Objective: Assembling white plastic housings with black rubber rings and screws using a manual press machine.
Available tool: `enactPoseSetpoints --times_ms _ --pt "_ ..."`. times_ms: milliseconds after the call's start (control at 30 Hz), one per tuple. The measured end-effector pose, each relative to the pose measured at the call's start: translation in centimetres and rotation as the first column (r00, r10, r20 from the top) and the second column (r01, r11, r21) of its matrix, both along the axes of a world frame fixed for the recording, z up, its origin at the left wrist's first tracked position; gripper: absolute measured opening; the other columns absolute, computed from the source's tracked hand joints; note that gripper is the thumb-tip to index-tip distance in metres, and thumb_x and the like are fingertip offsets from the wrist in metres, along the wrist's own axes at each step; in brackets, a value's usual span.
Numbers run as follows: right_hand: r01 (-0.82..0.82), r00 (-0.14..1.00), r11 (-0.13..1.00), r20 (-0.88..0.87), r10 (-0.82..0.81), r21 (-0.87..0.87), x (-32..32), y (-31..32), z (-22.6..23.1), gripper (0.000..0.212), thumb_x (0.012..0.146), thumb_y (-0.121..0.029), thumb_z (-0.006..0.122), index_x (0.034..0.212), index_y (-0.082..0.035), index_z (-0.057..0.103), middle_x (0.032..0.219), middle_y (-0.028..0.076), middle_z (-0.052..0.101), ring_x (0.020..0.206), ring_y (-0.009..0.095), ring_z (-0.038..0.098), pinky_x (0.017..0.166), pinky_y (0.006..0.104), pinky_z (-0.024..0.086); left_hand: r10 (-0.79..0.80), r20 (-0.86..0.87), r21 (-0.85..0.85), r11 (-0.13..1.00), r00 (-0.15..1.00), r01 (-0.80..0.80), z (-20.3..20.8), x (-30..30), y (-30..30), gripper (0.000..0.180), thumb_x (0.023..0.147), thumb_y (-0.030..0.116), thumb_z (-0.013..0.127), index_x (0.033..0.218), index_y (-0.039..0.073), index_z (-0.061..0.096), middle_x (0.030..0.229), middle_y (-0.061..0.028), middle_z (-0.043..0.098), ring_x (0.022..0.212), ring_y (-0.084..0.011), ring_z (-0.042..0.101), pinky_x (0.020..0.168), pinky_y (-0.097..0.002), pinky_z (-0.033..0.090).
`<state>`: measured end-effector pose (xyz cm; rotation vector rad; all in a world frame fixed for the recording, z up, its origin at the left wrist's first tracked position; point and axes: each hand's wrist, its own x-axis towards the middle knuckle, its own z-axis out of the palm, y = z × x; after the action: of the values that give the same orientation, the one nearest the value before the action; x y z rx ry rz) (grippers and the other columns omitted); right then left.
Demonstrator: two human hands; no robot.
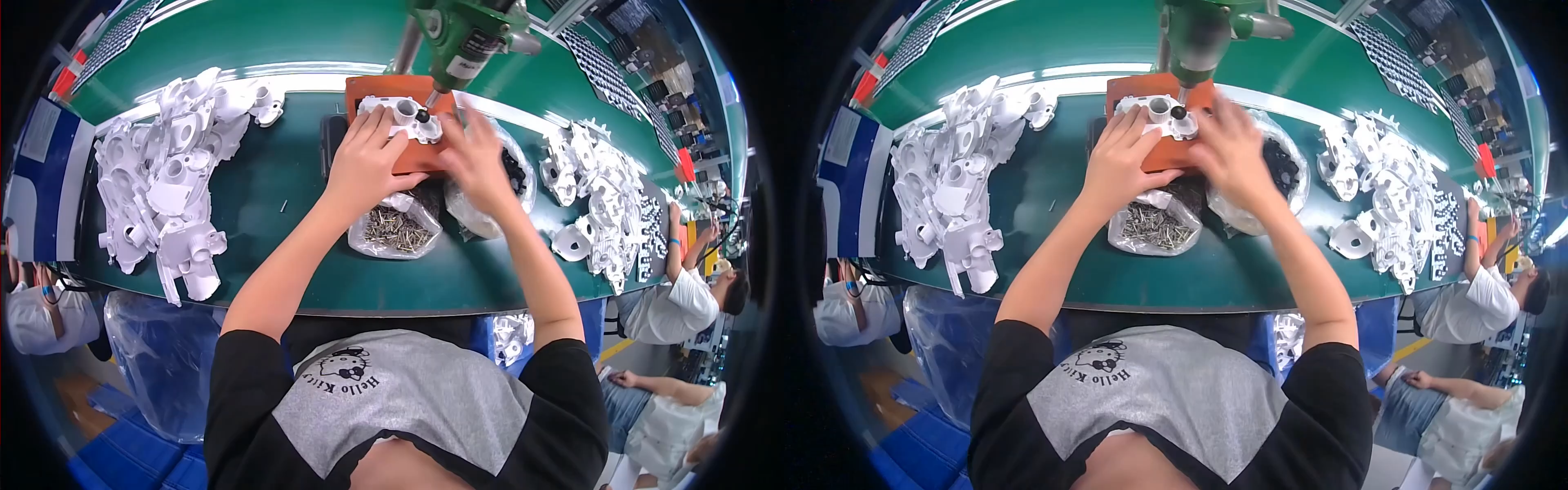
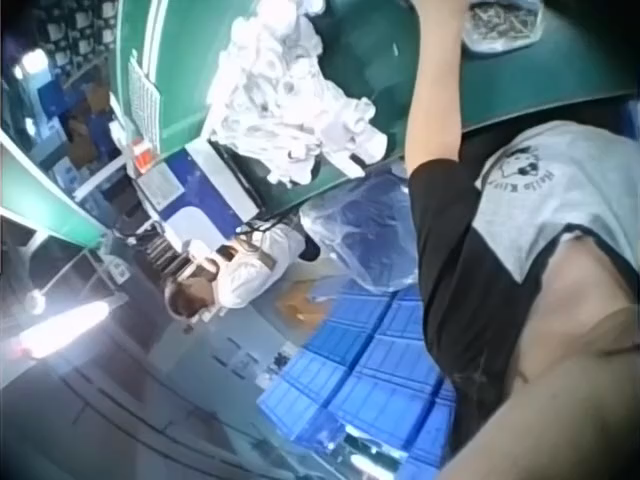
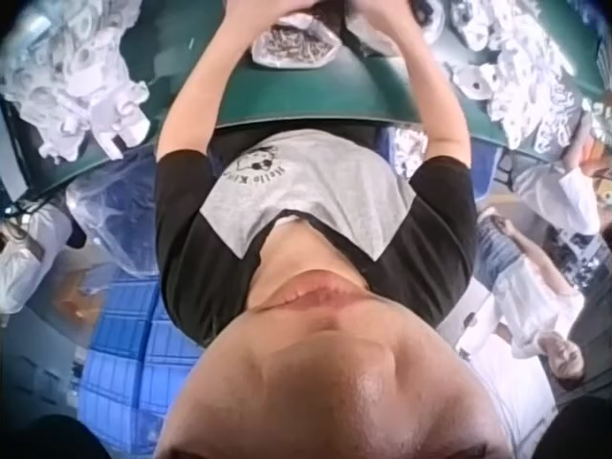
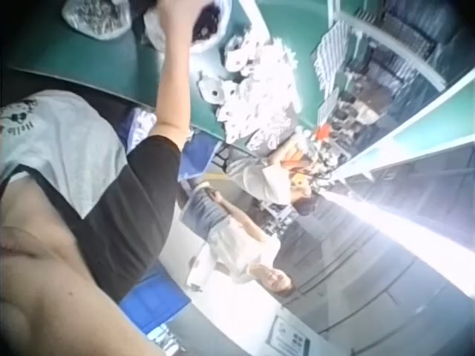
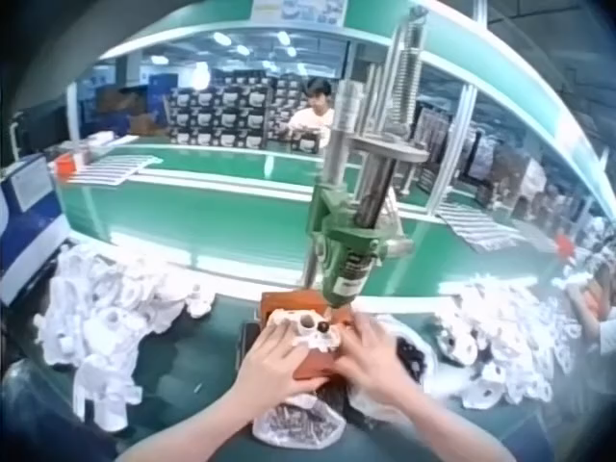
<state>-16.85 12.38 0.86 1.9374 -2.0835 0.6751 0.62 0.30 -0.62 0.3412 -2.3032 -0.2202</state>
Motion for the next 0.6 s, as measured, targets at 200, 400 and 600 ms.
enactPoseSetpoints --times_ms 200,400,600 --pt "0.294 0.447 0.802 0.816 0.366 -0.520 -16.4 -7.2 13.5 0.032 0.092 -0.018 0.046 0.116 0.001 0.057 0.103 0.012 0.062 0.088 0.022 0.060 0.081 0.0348 0.048 -0.043 -0.039 -0.011 0.999 0.998 0.043 0.4 -0.6 0.0 0.057 0.058 0.040 0.079 0.092 0.000 0.056 0.114 -0.0262 0.055 0.111 -0.0384 0.051 0.100 -0.0470 0.037" --pt "0.059 0.316 0.795 0.767 0.558 -0.603 -18.1 -16.2 16.7 0.025 0.084 -0.028 0.049 0.097 -0.008 0.055 0.083 0.003 0.056 0.073 0.013 0.049 0.072 0.0288 0.036 -0.013 -0.003 -0.014 1.000 1.000 0.013 -0.2 0.2 -0.3 0.057 0.059 0.040 0.078 0.094 0.001 0.056 0.112 -0.0260 0.055 0.112 -0.0385 0.051 0.101 -0.0474 0.037" --pt "0.041 0.417 0.700 0.649 0.636 -0.713 -46.3 -4.0 19.3 0.019 0.073 -0.027 0.048 0.075 -0.009 0.043 0.070 0.005 0.045 0.066 0.016 0.042 0.085 0.0387 0.031 -0.061 -0.034 -0.010 0.998 0.998 0.061 0.0 -1.7 0.5 0.057 0.058 0.039 0.079 0.095 0.001 0.056 0.114 -0.0263 0.055 0.113 -0.0381 0.050 0.101 -0.0477 0.037"
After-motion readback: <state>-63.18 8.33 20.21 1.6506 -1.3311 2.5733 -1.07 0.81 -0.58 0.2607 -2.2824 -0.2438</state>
